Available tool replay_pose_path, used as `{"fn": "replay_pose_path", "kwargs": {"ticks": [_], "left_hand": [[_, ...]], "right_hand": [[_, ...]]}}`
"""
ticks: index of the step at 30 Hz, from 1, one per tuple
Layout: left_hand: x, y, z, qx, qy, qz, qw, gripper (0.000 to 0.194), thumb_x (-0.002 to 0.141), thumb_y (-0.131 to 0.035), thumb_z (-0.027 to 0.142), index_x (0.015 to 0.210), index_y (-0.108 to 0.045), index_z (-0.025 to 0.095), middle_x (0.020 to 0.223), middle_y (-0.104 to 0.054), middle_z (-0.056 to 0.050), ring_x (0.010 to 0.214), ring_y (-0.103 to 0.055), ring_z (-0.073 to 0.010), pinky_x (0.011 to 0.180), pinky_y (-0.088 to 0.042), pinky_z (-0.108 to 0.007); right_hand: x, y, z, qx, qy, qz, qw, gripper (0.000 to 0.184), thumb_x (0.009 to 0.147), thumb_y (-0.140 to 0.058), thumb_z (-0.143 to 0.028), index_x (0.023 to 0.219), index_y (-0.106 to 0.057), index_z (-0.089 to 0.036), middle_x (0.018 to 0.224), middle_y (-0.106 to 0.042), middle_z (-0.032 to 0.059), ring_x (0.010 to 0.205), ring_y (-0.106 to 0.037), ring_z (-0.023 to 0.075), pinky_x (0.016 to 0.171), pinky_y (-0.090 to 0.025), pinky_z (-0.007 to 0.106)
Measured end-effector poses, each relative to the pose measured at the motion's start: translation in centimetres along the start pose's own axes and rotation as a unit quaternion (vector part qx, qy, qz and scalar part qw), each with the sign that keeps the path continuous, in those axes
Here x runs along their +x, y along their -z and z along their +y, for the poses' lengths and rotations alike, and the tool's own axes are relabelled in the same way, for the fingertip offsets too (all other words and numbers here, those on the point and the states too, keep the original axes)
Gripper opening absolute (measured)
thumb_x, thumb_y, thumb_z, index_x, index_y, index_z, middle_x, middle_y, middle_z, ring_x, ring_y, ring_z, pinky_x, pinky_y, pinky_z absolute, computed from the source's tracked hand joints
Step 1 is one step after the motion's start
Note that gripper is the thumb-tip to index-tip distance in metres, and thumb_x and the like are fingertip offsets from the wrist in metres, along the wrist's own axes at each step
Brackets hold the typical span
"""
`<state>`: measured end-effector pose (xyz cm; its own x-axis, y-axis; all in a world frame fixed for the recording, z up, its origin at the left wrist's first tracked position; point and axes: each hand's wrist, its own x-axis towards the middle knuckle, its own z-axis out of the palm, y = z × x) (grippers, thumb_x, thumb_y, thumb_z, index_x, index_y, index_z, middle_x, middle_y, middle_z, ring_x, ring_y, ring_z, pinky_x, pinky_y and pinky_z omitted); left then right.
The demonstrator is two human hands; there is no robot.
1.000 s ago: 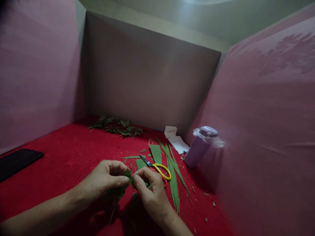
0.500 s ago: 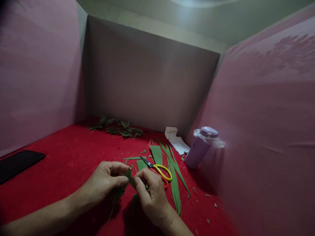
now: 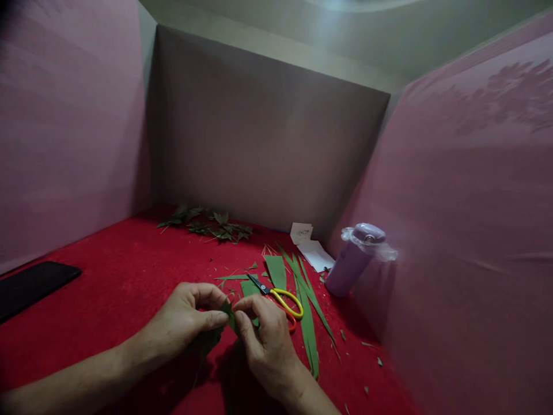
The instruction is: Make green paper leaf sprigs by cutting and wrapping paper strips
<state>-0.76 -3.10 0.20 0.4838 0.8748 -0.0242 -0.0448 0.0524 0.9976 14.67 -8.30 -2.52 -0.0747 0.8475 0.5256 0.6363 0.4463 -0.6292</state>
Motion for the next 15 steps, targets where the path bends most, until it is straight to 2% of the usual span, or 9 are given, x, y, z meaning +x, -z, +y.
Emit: {"fn": "replay_pose_path", "kwargs": {"ticks": [3,10,15], "left_hand": [[-0.03,0.01,-0.21,0.011,-0.004,0.0,1.0,0.008,0.055,-0.065,0.016,0.058,-0.058,0.014,0.049,-0.053,0.005,0.045,-0.045,-0.0075,0.046,-0.036,-0.021],[-0.28,-0.09,-0.43,0.043,-0.004,-0.006,0.999,0.003,0.06,-0.061,0.015,0.062,-0.059,0.014,0.049,-0.05,0.006,0.042,-0.041,-0.0064,0.044,-0.034,-0.02],[-0.24,0.04,-0.13,0.017,0.01,-0.041,0.999,0.011,0.059,-0.065,0.019,0.067,-0.061,0.013,0.055,-0.055,0.004,0.047,-0.049,-0.0087,0.049,-0.039,-0.022]], "right_hand": [[-0.05,-0.03,-0.02,-0.015,0.027,0.001,1.0,0.007,0.085,-0.048,-0.019,0.085,-0.055,-0.02,0.077,-0.061,0.0014,0.071,-0.054,0.0156,0.066,-0.04,0.027],[-0.3,-0.22,0.32,-0.034,0.064,0.018,0.997,0.009,0.083,-0.048,-0.014,0.082,-0.054,-0.021,0.072,-0.059,0.0,0.065,-0.053,0.0148,0.063,-0.039,0.027],[-0.29,-0.1,0.42,-0.046,0.089,0.031,0.994,0.01,0.08,-0.05,-0.011,0.081,-0.053,-0.021,0.071,-0.057,0.0004,0.066,-0.052,0.0152,0.063,-0.039,0.027]]}}
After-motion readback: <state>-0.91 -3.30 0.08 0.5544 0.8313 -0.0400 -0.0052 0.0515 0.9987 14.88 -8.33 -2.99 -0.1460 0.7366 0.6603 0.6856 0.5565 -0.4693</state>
